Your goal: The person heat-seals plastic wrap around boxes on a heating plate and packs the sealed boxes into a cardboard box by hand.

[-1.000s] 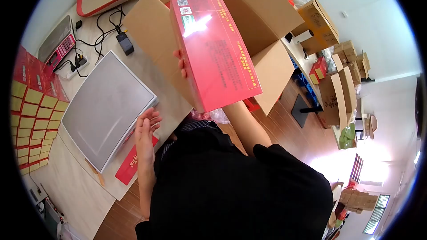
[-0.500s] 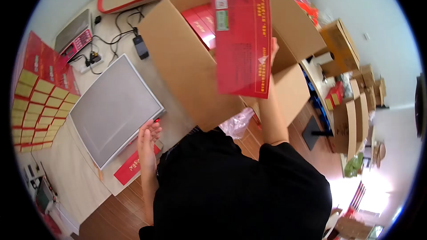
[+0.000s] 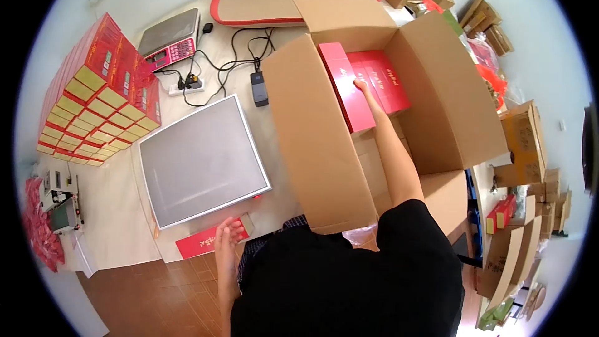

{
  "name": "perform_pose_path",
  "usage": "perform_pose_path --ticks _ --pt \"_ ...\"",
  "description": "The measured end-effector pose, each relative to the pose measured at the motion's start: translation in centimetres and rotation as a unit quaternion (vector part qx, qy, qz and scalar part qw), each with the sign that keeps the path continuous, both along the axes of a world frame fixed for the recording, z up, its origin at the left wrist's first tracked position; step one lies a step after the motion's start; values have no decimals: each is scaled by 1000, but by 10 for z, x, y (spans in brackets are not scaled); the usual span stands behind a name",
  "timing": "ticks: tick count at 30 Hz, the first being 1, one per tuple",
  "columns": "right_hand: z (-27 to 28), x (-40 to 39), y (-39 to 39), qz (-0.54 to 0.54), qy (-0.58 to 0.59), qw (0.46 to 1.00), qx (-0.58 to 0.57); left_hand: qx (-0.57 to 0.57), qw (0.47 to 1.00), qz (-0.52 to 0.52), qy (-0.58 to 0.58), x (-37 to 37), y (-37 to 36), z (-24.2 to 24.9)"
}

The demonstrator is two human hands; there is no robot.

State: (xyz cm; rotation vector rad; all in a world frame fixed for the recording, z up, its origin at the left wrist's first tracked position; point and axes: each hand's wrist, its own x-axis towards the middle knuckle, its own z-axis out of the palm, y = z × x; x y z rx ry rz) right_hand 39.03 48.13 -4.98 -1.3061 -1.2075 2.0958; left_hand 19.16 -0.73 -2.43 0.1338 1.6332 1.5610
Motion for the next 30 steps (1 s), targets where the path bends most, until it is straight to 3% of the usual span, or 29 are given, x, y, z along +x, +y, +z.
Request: perform_pose_path --ticks 5,7,8,12,13,14,16,17,19,21,24,27,29,30 --pt "3 -30 11 -55 -142 982 111 -31 999 24 8 0 -3 1" --pt "-16 -31 29 -36 -21 999 28 -34 999 1 2 0 -2 -6" --pt "-28 -32 31 -31 -24 991 126 -36 999 -4 3 1 2 -9" --pt "-32 -60 -9 -3 40 986 164 -46 998 -53 1 5 19 -10" --pt "-40 -70 -15 -23 -47 951 306 -61 996 -59 6 5 22 -8" --pt "-44 -68 -16 -25 -42 952 303 -64 996 -59 12 4 24 -5" --pt "-47 -50 -20 -13 -190 853 486 -53 996 -53 44 -1 24 -3" --pt "-36 -35 -27 49 -301 814 494 -54 996 -53 49 -4 21 -3" --pt "-40 -4 -40 235 -408 736 486 -74 996 -24 45 -9 13 -6" --pt "-43 17 -67 306 -438 713 454 -76 996 -15 37 -10 7 -9" --pt "-59 14 -73 260 -418 718 492 -75 997 -22 19 -6 5 -15" --pt "-84 11 -61 293 -397 696 521 -72 996 -45 17 -5 2 -13" --pt "-77 11 -61 323 -390 669 544 -60 997 -45 20 -9 2 -15" --pt "-54 9 -67 309 -440 663 521 -59 997 -46 36 -13 -3 -20"
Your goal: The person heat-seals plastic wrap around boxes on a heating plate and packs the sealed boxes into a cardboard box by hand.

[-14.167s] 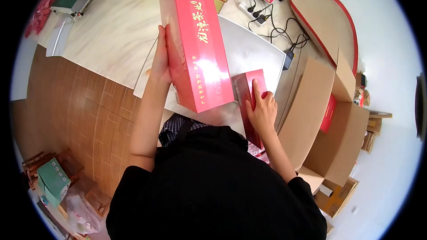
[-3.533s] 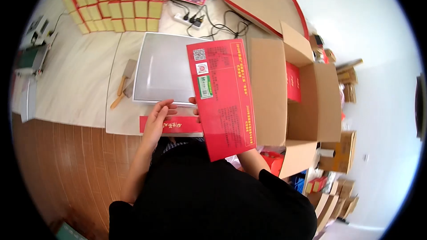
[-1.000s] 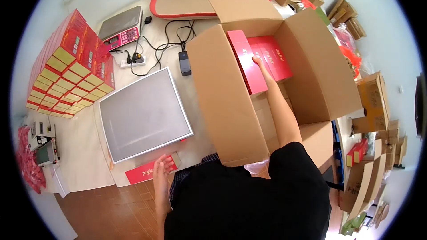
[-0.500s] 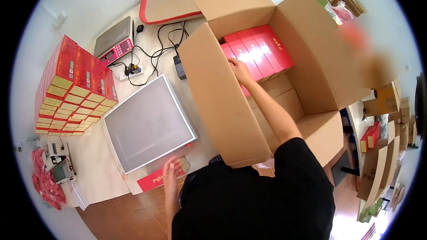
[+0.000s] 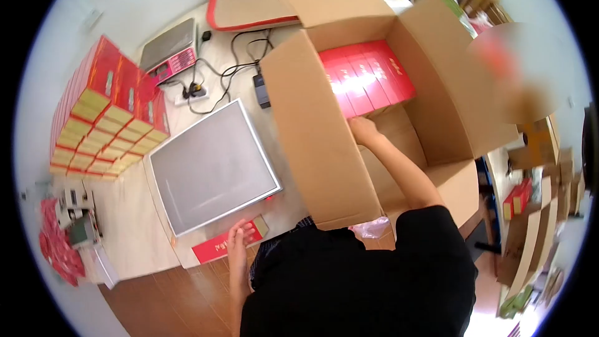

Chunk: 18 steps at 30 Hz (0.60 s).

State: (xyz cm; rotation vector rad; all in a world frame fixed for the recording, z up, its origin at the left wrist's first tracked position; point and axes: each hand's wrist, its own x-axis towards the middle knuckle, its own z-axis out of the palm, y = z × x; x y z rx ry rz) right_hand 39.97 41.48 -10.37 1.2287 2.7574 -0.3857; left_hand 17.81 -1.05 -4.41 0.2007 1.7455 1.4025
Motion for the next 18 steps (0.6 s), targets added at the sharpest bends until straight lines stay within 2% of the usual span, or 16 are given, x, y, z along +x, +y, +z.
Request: perform_pose_path --ticks 1,2,3,4,5,6,7,8,9,10,11,12,13,15,17,18 --pt "27 -5 -6 -35 -38 999 9 0 1000 8 14 -3 -9 -5" --pt "55 -8 -10 -52 -20 998 39 11 1000 15 20 -7 -17 -10" --pt "84 -15 -21 -116 96 986 67 19 999 31 24 -10 -25 -13" --pt "117 -27 -35 -99 165 972 135 35 997 71 20 -11 -31 -13" --pt "146 -41 -55 -86 309 932 171 27 993 106 37 -8 -34 2" --pt "166 -58 -76 -60 412 898 144 38 989 122 71 -16 -53 -21" --pt "178 -75 -97 -6 438 891 122 57 982 174 57 -15 -56 -4" --pt "179 -91 -124 29 431 897 98 35 970 216 102 -14 -64 3" --pt "180 -109 -156 -22 425 899 -105 67 952 281 99 -13 -72 3" --pt "159 -124 -177 122 389 909 -89 61 945 308 94 -14 -83 4" --pt "138 -139 -198 264 361 890 -83 76 925 360 94 -16 -93 5" --pt "135 -156 -234 320 307 887 -124 92 903 408 95 -18 -103 5" --pt "100 -168 -270 388 283 866 -138 122 885 439 97 -20 -116 2" --pt "82 -193 -335 459 244 845 -126 119 864 478 102 -20 -138 2" --pt "49 -210 -366 510 209 827 -115 109 845 512 112 -15 -159 -4" --pt "29 -219 -377 501 179 842 -86 112 830 534 115 -13 -170 -6"
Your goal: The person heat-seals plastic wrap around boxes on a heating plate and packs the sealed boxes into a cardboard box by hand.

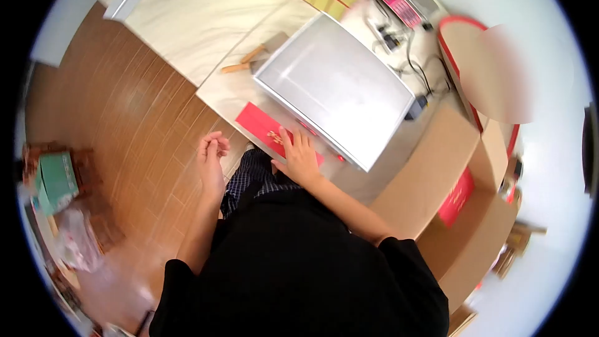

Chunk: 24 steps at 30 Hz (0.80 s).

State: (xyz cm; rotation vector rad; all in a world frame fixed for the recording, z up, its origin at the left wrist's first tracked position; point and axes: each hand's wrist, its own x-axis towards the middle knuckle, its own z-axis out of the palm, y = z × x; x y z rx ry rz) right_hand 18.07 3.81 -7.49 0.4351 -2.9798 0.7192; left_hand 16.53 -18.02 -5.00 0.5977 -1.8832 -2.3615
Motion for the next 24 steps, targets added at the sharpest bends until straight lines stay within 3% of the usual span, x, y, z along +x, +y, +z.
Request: perform_pose_path --ticks 3,6,10,12,14,18,22,23,24 --pt "-45 -18 -8 17 -31 998 50 -9 998 39 -40 13 -21 -7" --pt "-29 -27 -2 45 -58 997 31 24 995 71 -60 22 -31 -17" --pt "49 -49 24 58 -97 991 -66 34 993 86 -73 17 -38 -17" --pt "77 -71 56 63 -185 970 -147 35 995 76 -55 9 -37 -19" --pt "89 -91 92 -12 -289 923 -253 40 995 63 -60 0 -34 -21" --pt "78 -120 160 -52 -356 870 -338 27 996 24 -77 -14 -21 -14" --pt "64 -124 183 -86 -362 850 -372 6 996 -28 -89 -21 -11 -11" --pt "56 -126 189 -86 -360 850 -375 6 995 -31 -93 -21 -7 -11" --pt "45 -128 196 -59 -286 922 -255 6 995 -34 -98 -22 -4 -10"
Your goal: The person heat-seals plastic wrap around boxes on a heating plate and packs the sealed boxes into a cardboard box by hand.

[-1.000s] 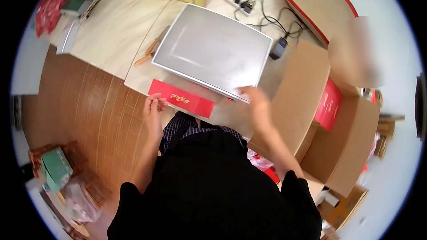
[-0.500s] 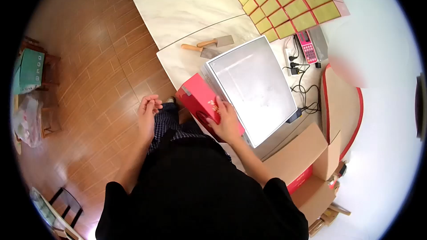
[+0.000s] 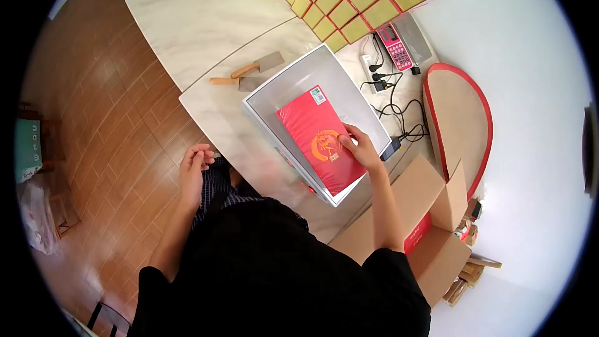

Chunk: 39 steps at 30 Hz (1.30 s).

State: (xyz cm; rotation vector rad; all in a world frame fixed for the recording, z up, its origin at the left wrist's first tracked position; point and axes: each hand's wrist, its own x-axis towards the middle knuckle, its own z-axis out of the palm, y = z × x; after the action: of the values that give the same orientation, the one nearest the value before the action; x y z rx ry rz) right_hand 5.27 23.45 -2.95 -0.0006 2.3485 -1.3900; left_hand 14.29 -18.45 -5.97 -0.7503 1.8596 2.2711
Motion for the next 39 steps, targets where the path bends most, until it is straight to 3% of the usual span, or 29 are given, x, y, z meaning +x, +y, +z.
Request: perform_pose_path --ticks 1,2,4,5,7,14,25,30,39 --pt "13 -4 -11 44 88 987 125 -4 1000 -4 6 -2 2 1" --pt "28 0 -23 35 84 989 120 -6 1000 -7 7 -4 4 0" --pt "5 12 -36 73 213 939 260 -10 1000 -14 0 -10 9 -1" --pt "1 20 -44 70 214 939 258 -12 1000 -15 1 -12 11 -2" --pt "9 29 -68 40 220 891 396 -7 1000 -20 -3 -16 15 -5" --pt "-2 -7 -68 -1 275 896 349 -17 999 -39 -32 -22 30 -19" --pt "-26 -106 -20 -36 342 857 384 -24 999 29 -39 -14 21 -17" --pt "-21 -73 -30 -24 340 854 392 -9 1000 23 -12 -9 15 -4" --pt "-2 72 -73 24 262 894 364 40 999 13 19 -9 3 -8"
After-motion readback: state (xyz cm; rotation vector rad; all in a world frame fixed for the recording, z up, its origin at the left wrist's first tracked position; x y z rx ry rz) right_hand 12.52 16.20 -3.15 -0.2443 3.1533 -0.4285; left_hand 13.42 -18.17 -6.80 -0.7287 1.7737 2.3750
